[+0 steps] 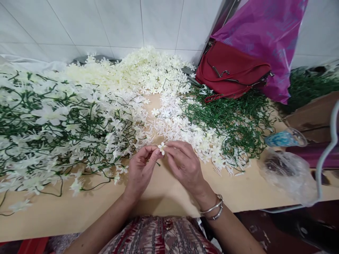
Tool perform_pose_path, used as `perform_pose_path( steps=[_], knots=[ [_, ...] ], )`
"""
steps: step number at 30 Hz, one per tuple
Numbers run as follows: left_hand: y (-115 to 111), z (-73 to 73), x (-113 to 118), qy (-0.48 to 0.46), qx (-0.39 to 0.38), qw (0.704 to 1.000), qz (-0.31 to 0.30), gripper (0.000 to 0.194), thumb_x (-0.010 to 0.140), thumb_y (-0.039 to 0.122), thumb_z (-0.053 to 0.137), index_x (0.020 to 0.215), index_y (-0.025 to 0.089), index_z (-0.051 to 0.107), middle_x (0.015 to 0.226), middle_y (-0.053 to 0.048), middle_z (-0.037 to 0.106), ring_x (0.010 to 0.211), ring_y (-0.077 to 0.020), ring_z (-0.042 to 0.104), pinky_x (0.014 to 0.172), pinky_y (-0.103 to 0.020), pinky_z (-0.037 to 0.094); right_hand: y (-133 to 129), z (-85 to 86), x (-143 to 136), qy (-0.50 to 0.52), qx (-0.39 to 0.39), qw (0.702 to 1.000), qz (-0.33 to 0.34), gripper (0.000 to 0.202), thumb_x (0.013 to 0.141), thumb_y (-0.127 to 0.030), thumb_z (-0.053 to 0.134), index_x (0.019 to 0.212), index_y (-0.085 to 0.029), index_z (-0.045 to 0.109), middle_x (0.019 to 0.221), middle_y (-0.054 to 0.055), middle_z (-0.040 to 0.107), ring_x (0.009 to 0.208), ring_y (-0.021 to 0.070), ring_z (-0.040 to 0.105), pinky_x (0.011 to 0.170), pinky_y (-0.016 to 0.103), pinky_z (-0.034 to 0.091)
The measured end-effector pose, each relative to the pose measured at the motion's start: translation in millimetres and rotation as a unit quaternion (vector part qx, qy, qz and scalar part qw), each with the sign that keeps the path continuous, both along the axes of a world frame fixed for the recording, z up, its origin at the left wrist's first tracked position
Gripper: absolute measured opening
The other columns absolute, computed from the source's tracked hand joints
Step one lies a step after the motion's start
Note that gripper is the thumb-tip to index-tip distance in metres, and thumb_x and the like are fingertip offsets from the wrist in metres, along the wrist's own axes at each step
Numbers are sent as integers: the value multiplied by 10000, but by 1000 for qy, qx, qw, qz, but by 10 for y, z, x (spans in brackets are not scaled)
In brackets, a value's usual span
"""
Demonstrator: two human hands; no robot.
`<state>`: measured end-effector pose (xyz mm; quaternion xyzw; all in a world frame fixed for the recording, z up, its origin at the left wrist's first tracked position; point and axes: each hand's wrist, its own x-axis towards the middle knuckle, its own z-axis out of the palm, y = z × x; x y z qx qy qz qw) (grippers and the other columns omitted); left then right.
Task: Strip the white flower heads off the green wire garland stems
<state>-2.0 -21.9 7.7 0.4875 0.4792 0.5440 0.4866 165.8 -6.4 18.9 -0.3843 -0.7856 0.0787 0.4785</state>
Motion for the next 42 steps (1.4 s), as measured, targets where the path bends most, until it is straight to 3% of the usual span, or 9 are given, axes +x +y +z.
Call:
perform_pose_path(
  steps=[5,10,17,30,42],
  knots=[
    [-17,39,21,22,0,1000,-13,228,982,402,701,910,187,717,839,-26,726,801,-153,665,776,-252,549,1,58,-14,40,-43,998,5,184,964,-122,704,1085,-257,730,1062,79,748,1010,232,718,882,452,624],
    [5,76,46,-12,-16,1000,-1,288,900,463,782,853,182,741,791,-20,738,757,-152,671,741,-255,579,26,19,8,22,-28,999,10,158,969,-122,695,1055,-250,733,1081,83,771,1012,235,721,879,463,618],
    [-7,84,44,-29,-28,999,-15,231,912,413,777,965,189,788,878,-35,790,830,-174,735,811,-283,623,21,29,19,36,-60,998,2,128,968,-125,687,1004,-241,730,1082,89,784,1013,233,730,897,452,616],
    [-33,-16,18,15,-13,1000,-18,143,969,324,713,968,184,742,923,-44,764,865,-172,713,840,-272,587,33,-7,-16,22,-28,999,14,156,965,-98,681,1053,-217,734,1013,85,827,959,229,771,869,445,622],
    [-56,-21,-8,129,73,989,-22,72,1011,235,637,1008,201,701,882,-15,720,797,-137,664,776,-240,527,42,0,-4,-13,-3,1000,12,147,958,-82,663,1021,-207,712,1011,98,823,963,244,770,871,438,603]
  ],
)
